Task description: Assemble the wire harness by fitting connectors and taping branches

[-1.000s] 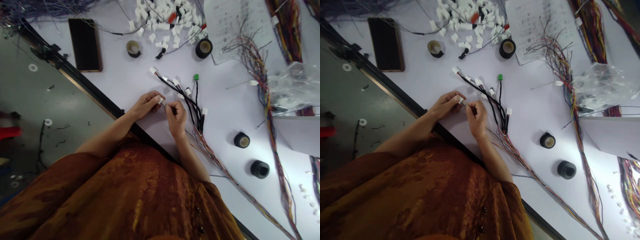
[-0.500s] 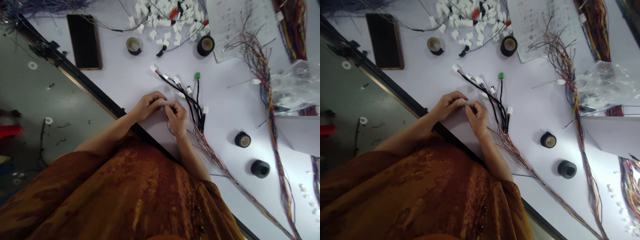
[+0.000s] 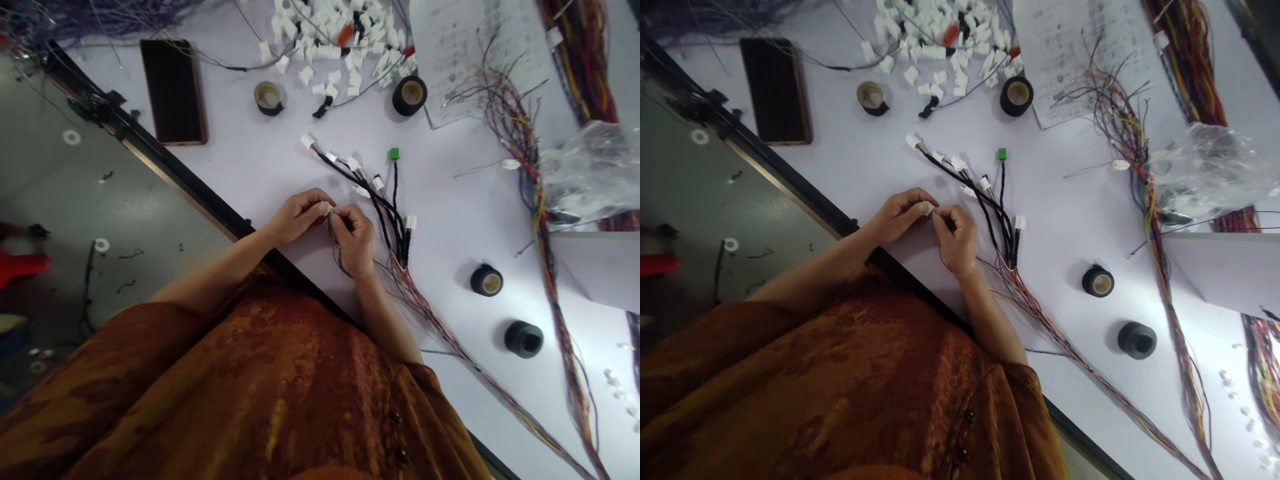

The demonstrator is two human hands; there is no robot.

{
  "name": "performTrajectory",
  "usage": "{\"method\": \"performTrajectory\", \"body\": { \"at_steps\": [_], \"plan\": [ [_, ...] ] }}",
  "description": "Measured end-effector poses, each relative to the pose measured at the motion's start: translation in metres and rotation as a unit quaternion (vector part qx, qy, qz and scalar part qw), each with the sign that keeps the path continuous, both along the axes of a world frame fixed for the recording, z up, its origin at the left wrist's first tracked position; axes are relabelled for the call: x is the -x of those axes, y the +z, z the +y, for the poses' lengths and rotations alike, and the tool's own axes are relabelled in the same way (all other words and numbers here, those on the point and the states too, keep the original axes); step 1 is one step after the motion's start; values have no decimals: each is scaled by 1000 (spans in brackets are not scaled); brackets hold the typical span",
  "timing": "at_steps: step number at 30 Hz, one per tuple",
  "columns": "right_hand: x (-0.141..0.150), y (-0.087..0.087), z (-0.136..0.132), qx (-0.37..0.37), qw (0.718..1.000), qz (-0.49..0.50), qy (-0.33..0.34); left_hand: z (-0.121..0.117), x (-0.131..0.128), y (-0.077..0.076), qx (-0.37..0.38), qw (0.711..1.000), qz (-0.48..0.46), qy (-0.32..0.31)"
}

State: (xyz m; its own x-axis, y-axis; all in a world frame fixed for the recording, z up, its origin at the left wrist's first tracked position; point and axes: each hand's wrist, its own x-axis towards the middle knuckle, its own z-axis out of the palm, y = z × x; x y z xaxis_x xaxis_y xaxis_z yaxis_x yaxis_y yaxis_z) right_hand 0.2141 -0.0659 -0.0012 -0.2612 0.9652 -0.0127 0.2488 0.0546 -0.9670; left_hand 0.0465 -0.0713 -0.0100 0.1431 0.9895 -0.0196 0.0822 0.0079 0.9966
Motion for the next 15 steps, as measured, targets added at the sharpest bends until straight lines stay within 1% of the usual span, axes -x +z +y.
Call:
{"method": "performTrajectory", "body": {
  "at_steps": [2, 4, 9, 10, 13, 15],
  "plan": [
    [-1, 1, 1, 18, 1000, 7, 1, 0, 1, 0, 22, 999, -33, 4],
    [-1, 2, 2, 15, 1000, -1, 4, 0, 1, 2, 24, 999, -33, 2],
    [-1, 3, 3, -32, 999, -22, 8, 0, 0, 3, -24, 998, 57, -2],
    [-1, 3, 3, -28, 999, -20, 9, 0, 0, 2, -22, 998, 54, -2],
    [-2, 4, 2, 13, 1000, 1, 13, 0, 1, -1, 7, 1000, 1, 4],
    [-2, 4, 2, 27, 999, 11, 11, -1, 1, -1, 19, 1000, -19, 7]
  ]
}}
